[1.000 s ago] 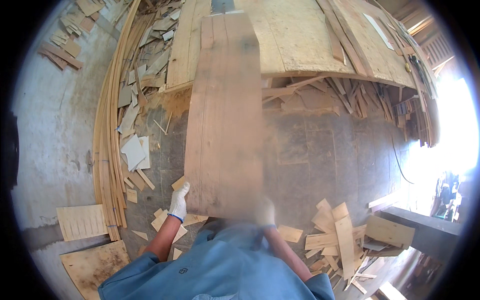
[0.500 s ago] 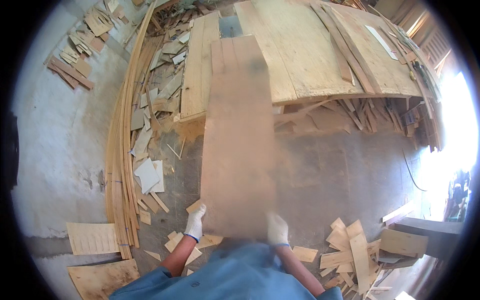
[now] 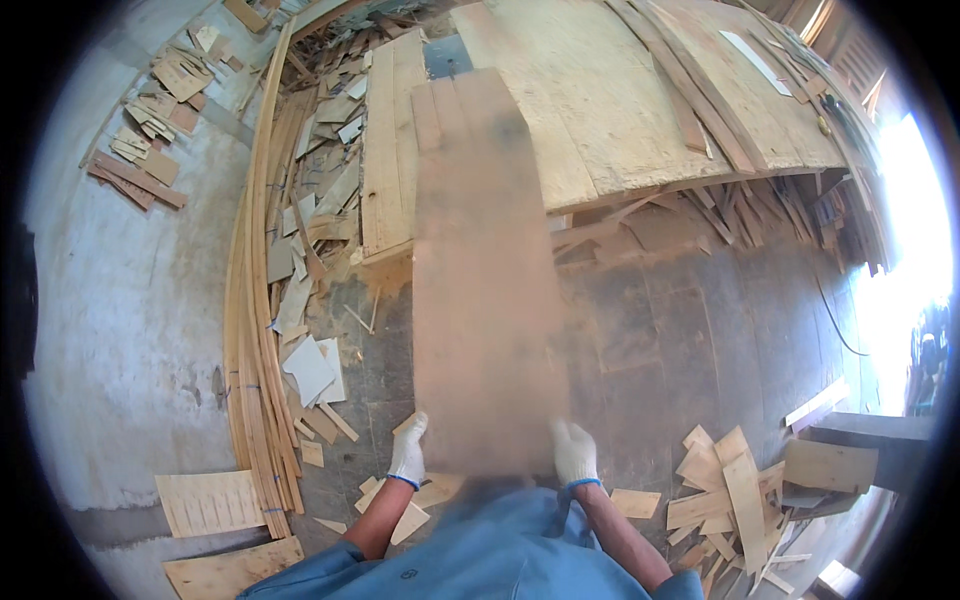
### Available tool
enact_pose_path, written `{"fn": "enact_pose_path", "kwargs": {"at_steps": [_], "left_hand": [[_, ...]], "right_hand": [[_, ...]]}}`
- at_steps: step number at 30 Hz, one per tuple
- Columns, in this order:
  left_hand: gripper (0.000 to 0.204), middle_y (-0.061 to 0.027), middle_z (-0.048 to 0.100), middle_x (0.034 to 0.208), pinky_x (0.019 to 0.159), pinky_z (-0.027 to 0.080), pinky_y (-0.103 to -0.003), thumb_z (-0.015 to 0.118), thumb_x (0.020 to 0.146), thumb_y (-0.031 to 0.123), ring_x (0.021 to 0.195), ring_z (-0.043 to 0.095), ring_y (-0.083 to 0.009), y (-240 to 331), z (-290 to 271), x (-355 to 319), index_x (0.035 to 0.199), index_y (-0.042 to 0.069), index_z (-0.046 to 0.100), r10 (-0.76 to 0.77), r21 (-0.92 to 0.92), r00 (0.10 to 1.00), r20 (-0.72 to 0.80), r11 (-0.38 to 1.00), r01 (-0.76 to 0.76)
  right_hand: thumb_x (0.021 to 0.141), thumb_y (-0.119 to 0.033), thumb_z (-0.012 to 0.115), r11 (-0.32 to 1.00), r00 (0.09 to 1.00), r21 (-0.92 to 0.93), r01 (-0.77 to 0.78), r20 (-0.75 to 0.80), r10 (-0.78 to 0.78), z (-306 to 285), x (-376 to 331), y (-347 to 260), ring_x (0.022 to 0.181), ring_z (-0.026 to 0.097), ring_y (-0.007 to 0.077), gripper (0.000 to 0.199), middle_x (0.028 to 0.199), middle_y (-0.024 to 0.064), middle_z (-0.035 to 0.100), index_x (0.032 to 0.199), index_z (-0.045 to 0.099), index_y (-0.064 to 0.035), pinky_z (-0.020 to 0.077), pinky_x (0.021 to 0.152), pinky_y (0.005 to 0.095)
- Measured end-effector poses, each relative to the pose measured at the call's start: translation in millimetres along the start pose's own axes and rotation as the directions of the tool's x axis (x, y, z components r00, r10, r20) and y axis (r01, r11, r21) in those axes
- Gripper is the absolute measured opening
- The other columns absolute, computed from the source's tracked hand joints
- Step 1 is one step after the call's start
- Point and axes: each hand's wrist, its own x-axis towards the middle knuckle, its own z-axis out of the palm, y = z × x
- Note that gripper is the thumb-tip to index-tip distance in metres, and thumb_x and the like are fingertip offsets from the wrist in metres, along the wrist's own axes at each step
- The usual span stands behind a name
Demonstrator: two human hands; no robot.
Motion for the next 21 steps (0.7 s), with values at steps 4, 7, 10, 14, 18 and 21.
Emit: {"fn": "enact_pose_path", "kwargs": {"at_steps": [4,7,10,14,18,21], "left_hand": [[0.053,-0.0116,0.065,0.13,0.106,0.043,-0.036,0.056,0.102,0.038,0.12,0.058,-0.0197,27.7,0.4,2.7,0.131,-0.006,0.063,-0.022,0.091,1.0,0.01,0.996,0.021],[0.052,-0.0109,0.066,0.129,0.106,0.044,-0.035,0.057,0.102,0.038,0.119,0.059,-0.0189,25.8,-3.2,12.9,0.13,-0.006,0.064,0.041,0.065,0.999,-0.004,0.997,-0.041],[0.049,-0.0101,0.066,0.13,0.106,0.044,-0.034,0.057,0.103,0.035,0.12,0.059,-0.0183,22.1,-9.4,27.0,0.13,-0.005,0.064,0.025,0.03,1.0,0.008,0.999,-0.025],[0.044,-0.0099,0.067,0.129,0.107,0.044,-0.033,0.059,0.102,0.031,0.12,0.06,-0.0185,39.9,-0.1,35.9,0.127,-0.005,0.066,-0.052,-0.049,0.997,-0.057,0.998,0.049],[0.04,-0.0066,0.069,0.115,0.096,0.049,-0.031,0.062,0.101,0.032,0.103,0.063,-0.0145,37.4,-2.9,55.2,0.117,-0.004,0.069,-0.011,-0.1,0.999,-0.048,0.995,0.006],[0.039,-0.0059,0.069,0.114,0.097,0.048,-0.03,0.063,0.101,0.031,0.105,0.062,-0.0136,39.5,-2.3,68.2,0.116,-0.004,0.07,0.026,-0.03,0.997,-0.07,0.999,-0.028]], "right_hand": [[0.098,-0.033,0.06,0.927,0.938,-0.143,0.345,0.023,-0.346,13.5,20.8,33.4,0.066,0.048,0.0118,0.042,0.064,0.0046,0.056,0.08,0.066,0.0045,0.0415,0.059,0.0379],[0.098,-0.033,0.059,0.923,0.938,-0.167,0.347,0.035,-0.346,19.2,27.8,40.6,0.065,0.047,0.0119,0.042,0.062,0.0065,0.054,0.079,0.064,0.0042,0.0413,0.059,0.0386],[0.099,-0.032,0.059,0.921,0.935,-0.172,0.35,0.011,-0.353,24.0,32.0,33.9,0.065,0.046,0.0113,0.042,0.061,0.0068,0.052,0.077,0.062,0.0038,0.0408,0.058,0.0383],[0.099,-0.031,0.059,0.928,0.94,-0.16,0.337,0.001,-0.341,29.7,39.6,19.2,0.066,0.045,0.0104,0.042,0.061,0.0064,0.051,0.077,0.061,0.0038,0.0407,0.057,0.0373],[0.099,-0.032,0.059,0.926,0.936,-0.144,0.348,0.008,-0.351,33.8,47.0,0.3,0.067,0.045,0.0091,0.041,0.064,0.0028,0.054,0.078,0.063,0.0031,0.0412,0.058,0.0354],[0.1,-0.032,0.059,0.936,0.938,-0.062,0.345,0.008,-0.345,39.6,56.8,-8.4,0.068,0.045,0.0081,0.04,0.067,-0.0014,0.055,0.08,0.064,0.0022,0.0412,0.058,0.0334]]}}
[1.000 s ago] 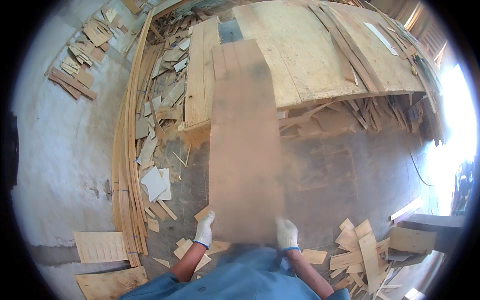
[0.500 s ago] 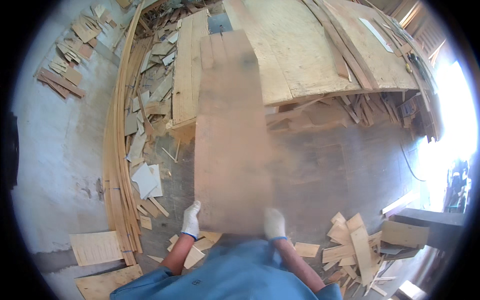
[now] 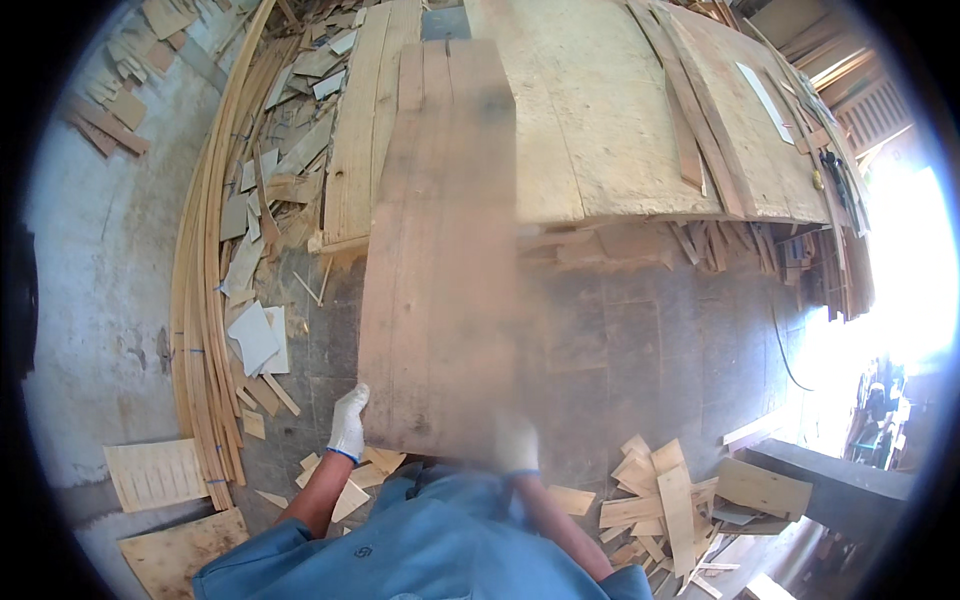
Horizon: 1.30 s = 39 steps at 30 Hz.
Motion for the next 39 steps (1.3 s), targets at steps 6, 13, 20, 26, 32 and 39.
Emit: {"fn": "enact_pose_path", "kwargs": {"at_steps": [6,13,20,26,32,39], "left_hand": [[0.039,-0.0079,0.068,0.118,0.1,0.046,-0.03,0.062,0.101,0.03,0.111,0.061,-0.0155,25.8,17.1,12.0,0.119,-0.004,0.068,-0.041,-0.028,0.999,-0.019,0.999,0.041],[0.042,-0.0114,0.067,0.121,0.101,0.048,-0.033,0.061,0.101,0.029,0.112,0.064,-0.0194,30.4,12.4,45.2,0.125,-0.005,0.065,-0.102,-0.133,0.994,0.032,0.986,0.106],[0.044,-0.0117,0.068,0.118,0.096,0.053,-0.035,0.059,0.102,0.034,0.106,0.067,-0.0203,28.5,18.8,73.0,0.123,-0.005,0.064,-0.05,-0.081,0.999,0.022,0.995,0.052],[0.045,-0.0116,0.069,0.116,0.094,0.053,-0.035,0.058,0.102,0.035,0.106,0.067,-0.0201,59.4,29.4,85.2,0.122,-0.004,0.065,-0.054,-0.115,0.997,0.059,0.992,0.06],[0.044,-0.0105,0.07,0.114,0.093,0.053,-0.034,0.058,0.102,0.036,0.105,0.067,-0.0186,66.4,33.1,107.8,0.119,-0.004,0.067,-0.064,-0.09,0.998,0.027,0.994,0.066],[0.037,-0.0048,0.069,0.115,0.097,0.048,-0.032,0.067,0.098,0.026,0.105,0.061,-0.0133,88.0,38.1,121.3,0.12,-0.004,0.07,-0.09,-0.117,0.995,0.031,0.989,0.093]], "right_hand": [[0.1,-0.033,0.059,0.996,1.0,-0.087,-0.012,0.023,0.014,-1.1,24.1,-2.8,0.069,0.045,0.0077,0.041,0.067,-0.0025,0.054,0.079,0.064,0.0017,0.0409,0.058,0.0327],[0.1,-0.033,0.058,0.988,1.0,-0.154,0.002,0.021,0.001,8.3,51.4,-16.1,0.068,0.046,0.0083,0.041,0.067,-0.0016,0.055,0.078,0.064,0.0015,0.0414,0.058,0.0341],[0.1,-0.032,0.059,0.997,0.998,-0.045,-0.059,0.033,0.061,14.5,76.1,-8.5,0.067,0.047,0.0079,0.039,0.067,-0.0013,0.056,0.08,0.064,0.0014,0.0408,0.057,0.0327],[0.1,-0.032,0.06,0.994,0.999,-0.109,0.029,0.03,-0.026,15.7,99.8,-55.6,0.068,0.046,0.0076,0.039,0.066,-0.0017,0.054,0.081,0.065,0.0021,0.0401,0.058,0.0324],[0.099,-0.032,0.06,0.992,0.999,-0.122,-0.018,0.044,0.023,24.2,127.9,-61.6,0.067,0.044,0.0089,0.04,0.065,-0.0004,0.053,0.08,0.064,0.0034,0.0391,0.058,0.0342],[0.098,-0.032,0.06,0.989,0.999,-0.142,0.037,0.032,-0.032,29.6,142.8,-77.1,0.067,0.044,0.011,0.041,0.063,0.0044,0.052,0.08,0.063,0.0045,0.04,0.06,0.0367]]}}
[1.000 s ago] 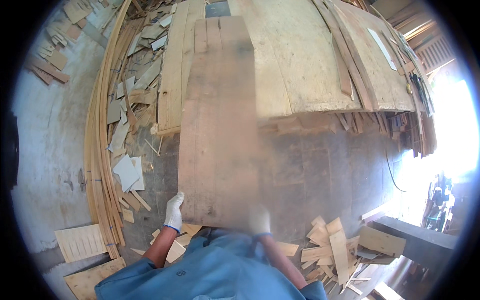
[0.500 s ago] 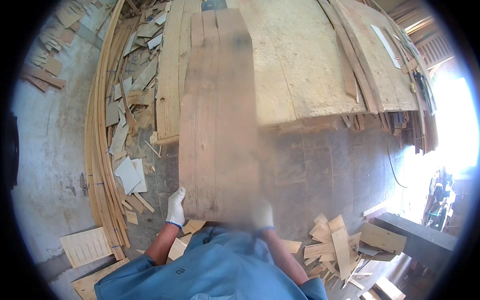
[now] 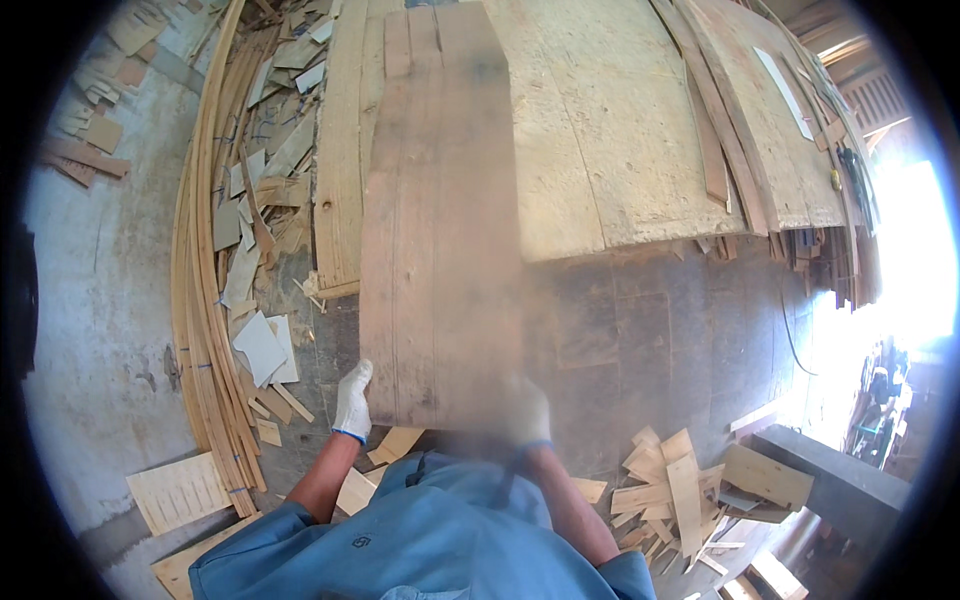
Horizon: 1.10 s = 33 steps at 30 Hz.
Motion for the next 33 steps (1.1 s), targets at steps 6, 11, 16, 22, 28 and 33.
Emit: {"fn": "enact_pose_path", "kwargs": {"at_steps": [6,11,16,22,28,33], "left_hand": [[0.036,-0.0036,0.069,0.113,0.095,0.048,-0.03,0.067,0.099,0.027,0.102,0.06,-0.0117,9.0,2.8,13.4,0.118,-0.003,0.071,-0.05,-0.089,0.999,0.021,0.995,0.051],[0.034,-0.0019,0.068,0.11,0.094,0.048,-0.029,0.067,0.099,0.027,0.101,0.06,-0.0108,27.1,11.2,20.8,0.116,-0.002,0.071,-0.011,-0.054,0.999,0.031,0.998,0.012],[0.045,-0.0089,0.069,0.118,0.099,0.047,-0.033,0.061,0.101,0.036,0.108,0.063,-0.0171,31.3,13.5,35.5,0.122,-0.004,0.067,0.041,0.051,0.998,0.049,0.998,-0.043],[0.045,-0.006,0.068,0.116,0.098,0.046,-0.033,0.063,0.1,0.036,0.106,0.058,-0.0138,32.8,19.7,52.9,0.12,-0.004,0.069,0.064,0.019,0.995,0.072,0.998,-0.066],[0.059,-0.0107,0.064,0.128,0.104,0.043,-0.036,0.064,0.098,0.043,0.116,0.058,-0.0194,37.9,28.5,52.2,0.13,-0.006,0.062,0.06,0.019,0.993,0.098,0.998,-0.062],[0.064,-0.0132,0.062,0.133,0.108,0.04,-0.037,0.064,0.097,0.046,0.121,0.056,-0.0207,15.0,27.7,5.8,0.133,-0.007,0.059,0.066,0.034,0.991,0.114,0.997,-0.07]], "right_hand": [[0.098,-0.032,0.059,0.998,0.999,-0.063,-0.031,0.037,0.033,-0.7,14.8,-16.0,0.068,0.046,0.0132,0.041,0.064,0.0107,0.053,0.083,0.064,0.0057,0.0417,0.062,0.0376],[0.099,-0.034,0.059,0.998,0.999,-0.06,0.029,0.024,-0.028,6.5,28.7,-21.8,0.068,0.048,0.0135,0.043,0.065,0.0117,0.056,0.085,0.064,0.0062,0.0428,0.063,0.038],[0.099,-0.036,0.059,0.992,0.994,-0.072,0.105,-0.003,-0.105,13.5,44.6,-8.3,0.068,0.053,0.0164,0.044,0.068,0.0141,0.061,0.087,0.067,0.0064,0.0446,0.065,0.0391],[0.099,-0.039,0.059,0.999,1.0,-0.034,0.022,-0.006,-0.022,22.6,67.9,18.3,0.069,0.055,0.0171,0.047,0.07,0.0129,0.064,0.087,0.068,0.0062,0.045,0.066,0.0398],[0.101,-0.028,0.047,0.986,0.997,-0.165,0.018,0.079,-0.005,21.7,76.2,25.2,0.082,0.062,0.0366,0.033,0.086,0.0214,0.067,0.098,0.066,-0.0014,0.0485,0.075,0.0499],[0.098,-0.044,0.058,0.996,0.998,0.085,0.004,-0.057,0.001,13.7,39.3,56.5,0.068,0.055,0.0203,0.052,0.069,0.0148,0.062,0.088,0.069,0.0058,0.0448,0.067,0.0399]]}}
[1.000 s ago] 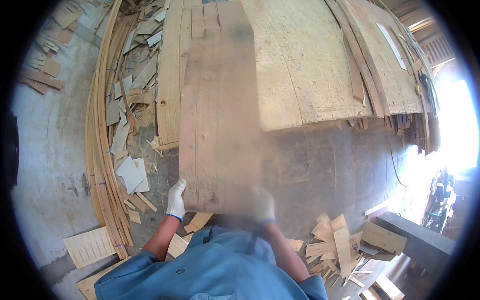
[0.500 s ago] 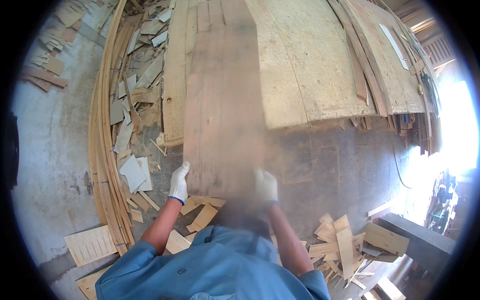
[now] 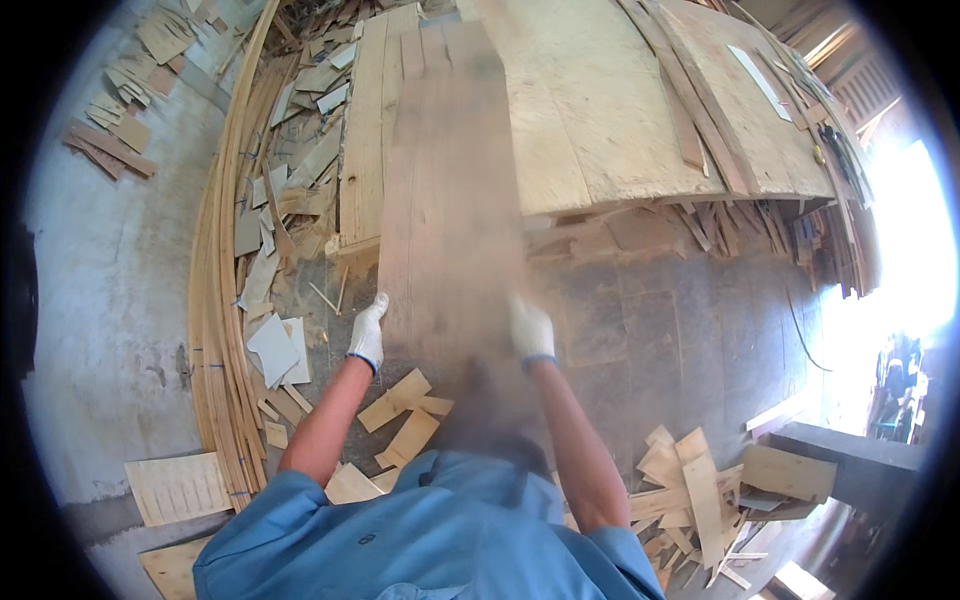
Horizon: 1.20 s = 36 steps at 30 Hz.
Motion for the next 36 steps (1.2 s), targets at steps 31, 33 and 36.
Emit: {"fn": "enact_pose_path", "kwargs": {"at_steps": [31,33,36], "left_hand": [[0.034,-0.007,0.071,0.111,0.092,0.052,-0.033,0.06,0.102,0.024,0.103,0.063,-0.0145,-194.5,-90.9,-253.4,0.113,-0.006,0.071,0.02,0.037,0.99,-0.143,0.999,-0.015],[0.033,-0.0067,0.072,0.11,0.091,0.052,-0.033,0.061,0.102,0.023,0.102,0.063,-0.0138,-194.2,-91.4,-249.5,0.114,-0.006,0.071,0.02,0.027,0.987,-0.156,0.999,-0.016],[0.034,-0.0064,0.071,0.111,0.09,0.052,-0.033,0.06,0.102,0.023,0.1,0.062,-0.0134,-196.8,-93.1,-245.6,0.115,-0.007,0.07,0.032,0.034,0.986,-0.163,0.999,-0.027]], "right_hand": [[0.1,-0.034,0.06,0.993,0.969,-0.016,-0.115,0.221,0.115,-69.4,-309.5,100.0,0.069,0.051,0.0092,0.039,0.07,-0.0017,0.057,0.086,0.066,0.0026,0.0422,0.059,0.0331],[0.1,-0.034,0.06,0.997,0.976,-0.007,-0.079,0.201,0.079,-66.1,-307.2,94.2,0.069,0.051,0.0088,0.039,0.07,-0.0019,0.058,0.088,0.067,0.0024,0.0426,0.059,0.0324],[0.1,-0.034,0.059,0.998,0.98,0.001,-0.067,0.187,0.066,-66.3,-300.7,77.3,0.07,0.051,0.0081,0.039,0.071,-0.0017,0.059,0.09,0.068,0.0024,0.0435,0.059,0.0314]]}}
